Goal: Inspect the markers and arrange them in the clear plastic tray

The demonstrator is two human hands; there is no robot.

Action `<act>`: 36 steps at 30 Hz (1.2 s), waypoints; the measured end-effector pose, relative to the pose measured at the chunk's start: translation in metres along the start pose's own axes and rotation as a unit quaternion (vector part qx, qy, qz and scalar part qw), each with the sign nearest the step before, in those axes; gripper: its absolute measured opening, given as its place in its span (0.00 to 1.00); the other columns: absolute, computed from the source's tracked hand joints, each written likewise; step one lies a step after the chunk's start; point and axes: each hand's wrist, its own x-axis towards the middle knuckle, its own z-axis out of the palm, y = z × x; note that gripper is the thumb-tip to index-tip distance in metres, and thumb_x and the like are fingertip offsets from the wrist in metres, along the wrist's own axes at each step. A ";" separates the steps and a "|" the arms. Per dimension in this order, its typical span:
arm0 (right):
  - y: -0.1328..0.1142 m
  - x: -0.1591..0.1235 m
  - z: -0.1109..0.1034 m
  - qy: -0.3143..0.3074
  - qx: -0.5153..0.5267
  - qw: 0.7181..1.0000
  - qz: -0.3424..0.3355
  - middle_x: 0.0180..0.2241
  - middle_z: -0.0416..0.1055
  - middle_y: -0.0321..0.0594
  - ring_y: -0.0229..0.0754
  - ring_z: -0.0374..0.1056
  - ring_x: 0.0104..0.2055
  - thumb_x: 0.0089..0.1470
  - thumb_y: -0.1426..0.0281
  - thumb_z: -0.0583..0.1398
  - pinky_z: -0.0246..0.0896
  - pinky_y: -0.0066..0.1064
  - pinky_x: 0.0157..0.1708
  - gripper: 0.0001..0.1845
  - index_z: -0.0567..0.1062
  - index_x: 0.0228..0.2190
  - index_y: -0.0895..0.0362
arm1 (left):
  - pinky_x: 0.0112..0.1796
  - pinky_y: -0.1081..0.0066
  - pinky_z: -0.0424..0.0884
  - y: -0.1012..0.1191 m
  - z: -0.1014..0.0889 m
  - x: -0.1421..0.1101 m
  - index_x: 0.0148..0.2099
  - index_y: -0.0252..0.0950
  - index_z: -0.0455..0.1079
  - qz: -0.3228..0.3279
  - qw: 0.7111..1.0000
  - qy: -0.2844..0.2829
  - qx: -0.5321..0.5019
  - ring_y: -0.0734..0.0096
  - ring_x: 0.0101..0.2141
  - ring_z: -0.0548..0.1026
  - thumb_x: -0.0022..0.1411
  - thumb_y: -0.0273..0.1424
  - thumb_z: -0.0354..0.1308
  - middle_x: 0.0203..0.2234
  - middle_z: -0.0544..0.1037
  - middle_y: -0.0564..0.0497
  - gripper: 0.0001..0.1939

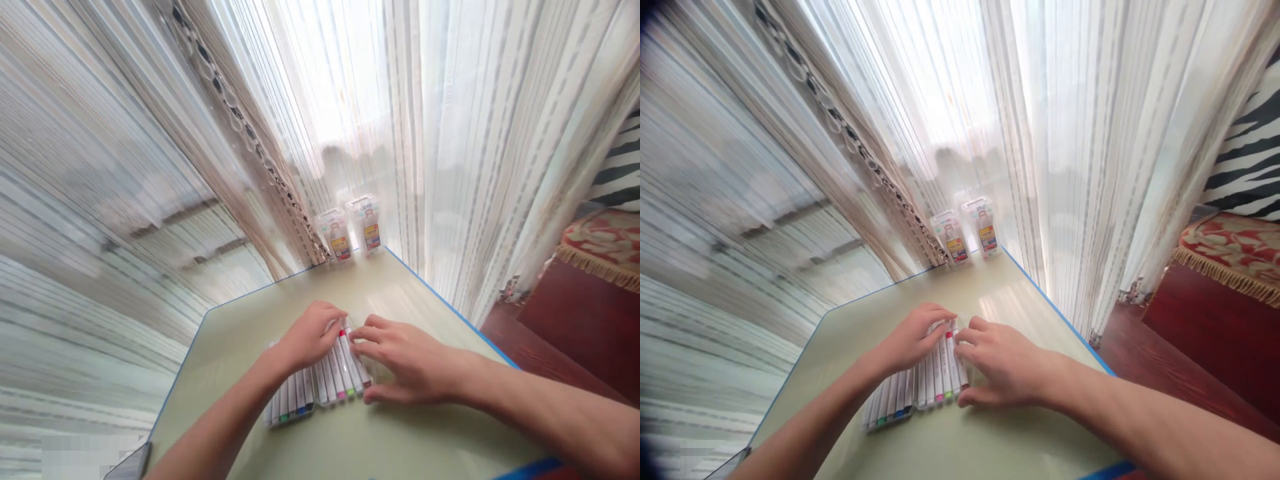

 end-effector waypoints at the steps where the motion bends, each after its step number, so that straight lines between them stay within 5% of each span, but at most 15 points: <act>1: 0.000 0.000 0.000 -0.006 -0.002 1.000 -0.001 0.45 0.74 0.48 0.50 0.66 0.46 0.50 0.56 0.65 0.64 0.38 0.44 0.21 0.77 0.41 0.56 | 0.51 0.61 0.68 0.000 0.000 0.001 0.47 0.36 0.76 -0.005 1.000 0.003 -0.002 0.61 0.45 0.75 0.64 0.28 0.50 0.42 0.80 0.44 0.15; 8: -0.002 -0.001 -0.002 -0.041 -0.015 0.999 0.027 0.51 0.70 0.50 0.53 0.65 0.50 0.50 0.58 0.65 0.65 0.43 0.47 0.23 0.75 0.46 0.56 | 0.53 0.60 0.66 0.003 0.005 0.001 0.48 0.36 0.75 -0.039 0.998 0.016 -0.053 0.61 0.47 0.74 0.62 0.27 0.50 0.44 0.80 0.47 0.16; 12: -0.004 -0.003 -0.003 -0.043 -0.022 0.998 0.033 0.51 0.70 0.52 0.53 0.66 0.49 0.50 0.57 0.65 0.67 0.46 0.46 0.26 0.74 0.48 0.56 | 0.54 0.59 0.65 0.001 -0.012 -0.007 0.58 0.37 0.68 -0.076 0.988 0.078 -0.113 0.60 0.51 0.73 0.64 0.33 0.51 0.50 0.77 0.45 0.21; 16: -0.005 -0.005 -0.001 0.001 -0.007 1.000 0.028 0.47 0.71 0.52 0.51 0.67 0.47 0.56 0.59 0.61 0.66 0.44 0.46 0.22 0.73 0.49 0.57 | 0.51 0.62 0.67 -0.018 -0.036 -0.038 0.58 0.38 0.67 -0.129 0.963 0.181 -0.150 0.62 0.49 0.74 0.66 0.38 0.49 0.50 0.76 0.45 0.22; 20: -0.004 0.003 0.002 0.051 0.008 0.998 0.043 0.45 0.72 0.50 0.50 0.67 0.48 0.60 0.64 0.58 0.65 0.43 0.47 0.15 0.74 0.45 0.57 | 0.46 0.63 0.68 -0.051 -0.035 -0.078 0.48 0.38 0.74 -0.253 0.944 0.179 -0.114 0.61 0.42 0.76 0.64 0.39 0.48 0.41 0.80 0.47 0.18; 27: -0.014 0.058 0.004 0.027 0.028 0.991 0.128 0.44 0.73 0.48 0.50 0.68 0.49 0.60 0.63 0.57 0.63 0.44 0.50 0.12 0.77 0.39 0.56 | 0.41 0.67 0.69 -0.088 -0.016 -0.097 0.40 0.36 0.78 -0.279 0.941 0.122 -0.147 0.61 0.39 0.77 0.59 0.36 0.51 0.37 0.81 0.48 0.16; 36: -0.036 0.145 0.048 -0.074 0.043 0.992 0.088 0.48 0.71 0.51 0.50 0.65 0.54 0.55 0.74 0.57 0.57 0.43 0.55 0.13 0.79 0.41 0.59 | 0.36 0.69 0.69 -0.100 -0.011 -0.109 0.41 0.33 0.77 -0.217 0.923 0.158 -0.276 0.66 0.34 0.75 0.55 0.33 0.57 0.33 0.81 0.47 0.14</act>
